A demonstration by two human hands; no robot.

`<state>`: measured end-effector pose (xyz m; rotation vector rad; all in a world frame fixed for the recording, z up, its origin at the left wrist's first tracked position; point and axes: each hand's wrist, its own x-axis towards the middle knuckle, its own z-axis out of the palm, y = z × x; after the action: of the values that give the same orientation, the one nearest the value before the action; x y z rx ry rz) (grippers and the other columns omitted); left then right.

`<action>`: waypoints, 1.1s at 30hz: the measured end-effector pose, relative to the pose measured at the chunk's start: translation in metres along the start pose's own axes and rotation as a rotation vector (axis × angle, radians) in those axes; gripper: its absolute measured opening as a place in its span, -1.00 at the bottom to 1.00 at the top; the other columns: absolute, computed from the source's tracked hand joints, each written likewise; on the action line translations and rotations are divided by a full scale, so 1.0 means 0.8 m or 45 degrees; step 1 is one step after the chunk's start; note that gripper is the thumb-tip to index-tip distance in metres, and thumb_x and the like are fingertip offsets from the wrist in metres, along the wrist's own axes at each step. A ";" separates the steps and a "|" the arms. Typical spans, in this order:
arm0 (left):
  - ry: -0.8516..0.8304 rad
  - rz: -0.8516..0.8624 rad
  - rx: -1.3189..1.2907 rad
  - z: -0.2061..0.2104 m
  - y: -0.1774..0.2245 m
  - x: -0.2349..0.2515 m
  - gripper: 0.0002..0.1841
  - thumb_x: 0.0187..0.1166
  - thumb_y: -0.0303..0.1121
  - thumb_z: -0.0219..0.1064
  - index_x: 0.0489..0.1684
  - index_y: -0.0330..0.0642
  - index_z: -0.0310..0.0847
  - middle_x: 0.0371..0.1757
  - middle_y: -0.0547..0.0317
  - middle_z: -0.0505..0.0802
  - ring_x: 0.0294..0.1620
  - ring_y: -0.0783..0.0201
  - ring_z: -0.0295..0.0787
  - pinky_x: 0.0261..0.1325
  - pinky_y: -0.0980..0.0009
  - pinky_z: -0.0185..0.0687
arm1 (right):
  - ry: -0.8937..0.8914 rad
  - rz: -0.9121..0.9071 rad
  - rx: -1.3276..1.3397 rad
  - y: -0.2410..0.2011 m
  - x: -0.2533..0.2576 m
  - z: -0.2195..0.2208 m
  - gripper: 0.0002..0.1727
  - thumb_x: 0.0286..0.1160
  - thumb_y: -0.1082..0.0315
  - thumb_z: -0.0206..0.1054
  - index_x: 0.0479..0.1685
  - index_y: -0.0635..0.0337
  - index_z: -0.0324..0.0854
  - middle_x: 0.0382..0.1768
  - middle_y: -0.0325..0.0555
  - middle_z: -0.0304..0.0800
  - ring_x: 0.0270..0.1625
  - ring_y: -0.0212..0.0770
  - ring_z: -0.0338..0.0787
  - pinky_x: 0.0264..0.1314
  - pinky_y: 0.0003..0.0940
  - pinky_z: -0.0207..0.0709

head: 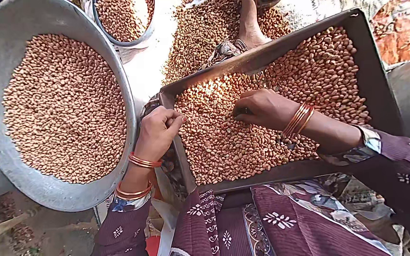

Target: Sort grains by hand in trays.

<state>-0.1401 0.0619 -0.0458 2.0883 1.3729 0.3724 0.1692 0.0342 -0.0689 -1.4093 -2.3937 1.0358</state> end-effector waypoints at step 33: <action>-0.044 -0.097 0.572 0.002 0.013 -0.008 -0.85 0.65 -0.39 0.36 -0.06 -0.26 0.81 -0.29 -0.10 0.68 -0.37 -0.03 0.65 -0.28 -0.01 0.59 | -0.094 0.133 0.252 -0.004 -0.019 -0.027 -0.90 0.61 0.26 0.41 -0.17 0.06 0.77 -0.45 -0.32 0.82 -0.43 -0.42 0.79 -0.26 -0.36 0.70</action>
<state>-0.1339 0.0528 -0.0402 2.3703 1.6248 -0.0093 0.1853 0.0314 -0.0478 -1.4619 -2.2132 1.3321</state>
